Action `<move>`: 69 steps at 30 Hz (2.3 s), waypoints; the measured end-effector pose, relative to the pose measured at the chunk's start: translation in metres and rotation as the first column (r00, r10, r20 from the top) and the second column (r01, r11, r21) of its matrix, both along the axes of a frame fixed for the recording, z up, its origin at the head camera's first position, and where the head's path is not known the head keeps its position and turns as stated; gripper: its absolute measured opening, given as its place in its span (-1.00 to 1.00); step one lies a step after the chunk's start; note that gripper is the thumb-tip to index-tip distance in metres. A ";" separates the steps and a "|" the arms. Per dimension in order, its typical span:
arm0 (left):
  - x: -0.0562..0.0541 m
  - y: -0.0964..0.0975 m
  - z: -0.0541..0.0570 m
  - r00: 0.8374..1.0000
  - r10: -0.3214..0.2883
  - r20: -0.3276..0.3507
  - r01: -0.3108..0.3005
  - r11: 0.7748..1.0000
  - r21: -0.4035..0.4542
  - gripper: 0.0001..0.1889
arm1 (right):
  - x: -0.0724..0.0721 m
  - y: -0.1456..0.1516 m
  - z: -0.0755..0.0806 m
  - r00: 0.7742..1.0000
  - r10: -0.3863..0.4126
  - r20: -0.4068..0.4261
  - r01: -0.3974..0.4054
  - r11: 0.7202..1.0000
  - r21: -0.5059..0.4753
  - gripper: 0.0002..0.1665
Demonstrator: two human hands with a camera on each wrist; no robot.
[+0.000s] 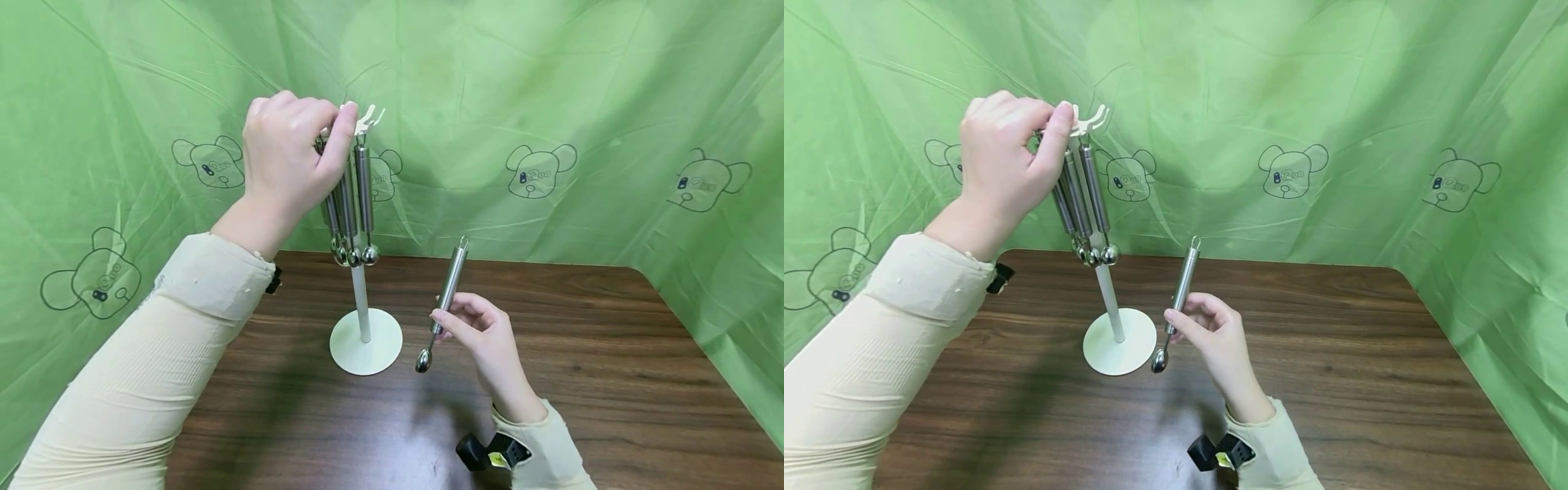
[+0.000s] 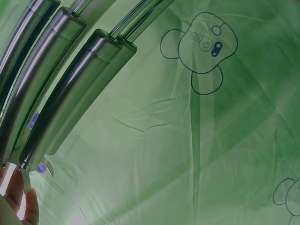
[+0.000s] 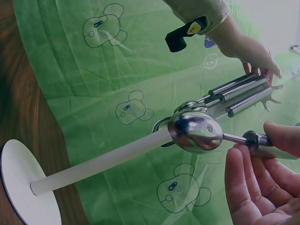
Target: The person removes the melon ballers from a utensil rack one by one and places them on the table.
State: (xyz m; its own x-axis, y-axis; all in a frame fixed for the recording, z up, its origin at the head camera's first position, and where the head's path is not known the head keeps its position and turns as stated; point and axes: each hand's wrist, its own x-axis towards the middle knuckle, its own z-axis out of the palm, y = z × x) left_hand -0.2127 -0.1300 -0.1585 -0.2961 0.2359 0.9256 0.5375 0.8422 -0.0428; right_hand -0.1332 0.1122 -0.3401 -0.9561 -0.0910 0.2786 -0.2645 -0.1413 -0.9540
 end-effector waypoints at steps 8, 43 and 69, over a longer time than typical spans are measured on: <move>0.000 0.001 0.000 1.000 0.006 0.005 -0.006 1.000 -0.003 -0.46 | 0.001 0.002 -0.015 0.998 -0.011 0.057 0.012 1.000 -0.023 -0.79; 0.001 0.001 0.000 0.998 -0.054 -0.033 0.054 0.999 -0.006 -0.45 | -0.002 0.000 -0.048 0.983 -0.013 0.185 0.013 1.000 -0.001 -0.66; -0.004 -0.011 0.000 0.988 -0.154 0.029 0.157 0.983 -0.098 -0.55 | -0.011 0.001 -0.058 0.956 -0.035 0.290 0.037 0.999 -0.002 -0.76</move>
State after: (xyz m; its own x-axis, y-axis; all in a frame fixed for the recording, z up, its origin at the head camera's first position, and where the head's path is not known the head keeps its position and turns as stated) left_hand -0.2169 -0.1414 -0.1586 -0.2678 0.3711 0.8891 0.6632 0.7404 -0.1093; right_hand -0.1445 0.1132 -0.3982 -0.9985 -0.0537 -0.0106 0.0182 -0.1441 -0.9894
